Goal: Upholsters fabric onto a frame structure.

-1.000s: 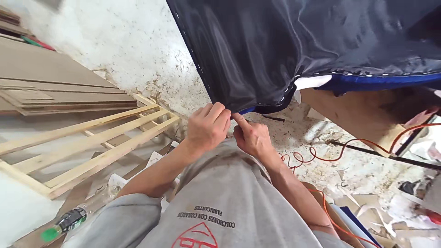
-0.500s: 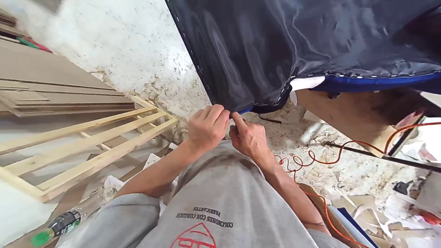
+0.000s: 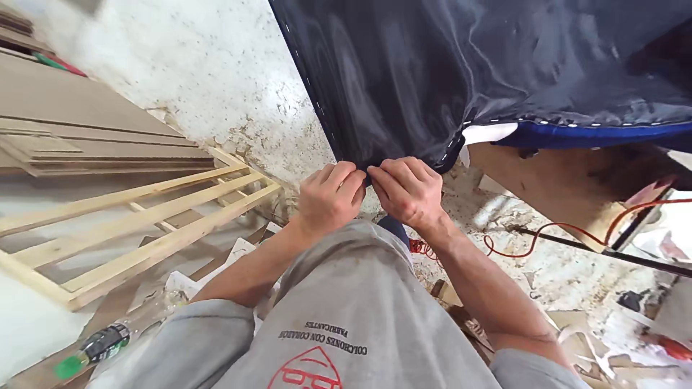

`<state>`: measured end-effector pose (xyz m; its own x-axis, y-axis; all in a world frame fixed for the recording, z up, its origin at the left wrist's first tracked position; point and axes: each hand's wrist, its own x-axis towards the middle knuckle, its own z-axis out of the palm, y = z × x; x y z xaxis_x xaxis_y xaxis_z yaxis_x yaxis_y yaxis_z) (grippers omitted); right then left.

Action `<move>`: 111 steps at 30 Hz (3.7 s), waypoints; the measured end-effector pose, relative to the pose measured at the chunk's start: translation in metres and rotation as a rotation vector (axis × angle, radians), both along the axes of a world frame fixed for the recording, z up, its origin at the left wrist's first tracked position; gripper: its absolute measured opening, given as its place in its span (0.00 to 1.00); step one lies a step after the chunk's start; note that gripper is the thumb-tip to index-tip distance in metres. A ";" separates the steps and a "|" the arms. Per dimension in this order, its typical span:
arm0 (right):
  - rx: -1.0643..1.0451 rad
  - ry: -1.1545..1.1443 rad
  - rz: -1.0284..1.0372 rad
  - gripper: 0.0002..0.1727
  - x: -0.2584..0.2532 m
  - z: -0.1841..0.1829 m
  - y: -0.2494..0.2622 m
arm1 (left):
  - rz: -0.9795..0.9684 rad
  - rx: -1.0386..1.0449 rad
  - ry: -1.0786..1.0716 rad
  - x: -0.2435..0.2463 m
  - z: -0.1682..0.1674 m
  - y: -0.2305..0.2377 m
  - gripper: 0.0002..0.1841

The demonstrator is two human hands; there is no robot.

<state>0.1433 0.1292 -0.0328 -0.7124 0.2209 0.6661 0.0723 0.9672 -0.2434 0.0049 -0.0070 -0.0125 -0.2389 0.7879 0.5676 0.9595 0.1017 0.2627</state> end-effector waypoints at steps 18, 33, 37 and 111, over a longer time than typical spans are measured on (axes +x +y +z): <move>-0.572 0.093 -0.275 0.14 0.101 0.038 0.024 | -0.114 -0.170 0.107 -0.003 0.016 -0.007 0.09; -0.770 -0.104 -0.215 0.13 0.120 0.025 0.005 | -0.052 -0.384 -0.071 0.001 0.031 0.005 0.09; -0.588 -0.134 -0.170 0.11 0.089 0.033 -0.002 | 0.064 -0.218 -0.127 0.010 0.013 0.003 0.09; -0.143 -0.138 -0.090 0.12 0.042 0.011 0.014 | 0.090 0.247 -0.264 0.019 -0.036 0.005 0.05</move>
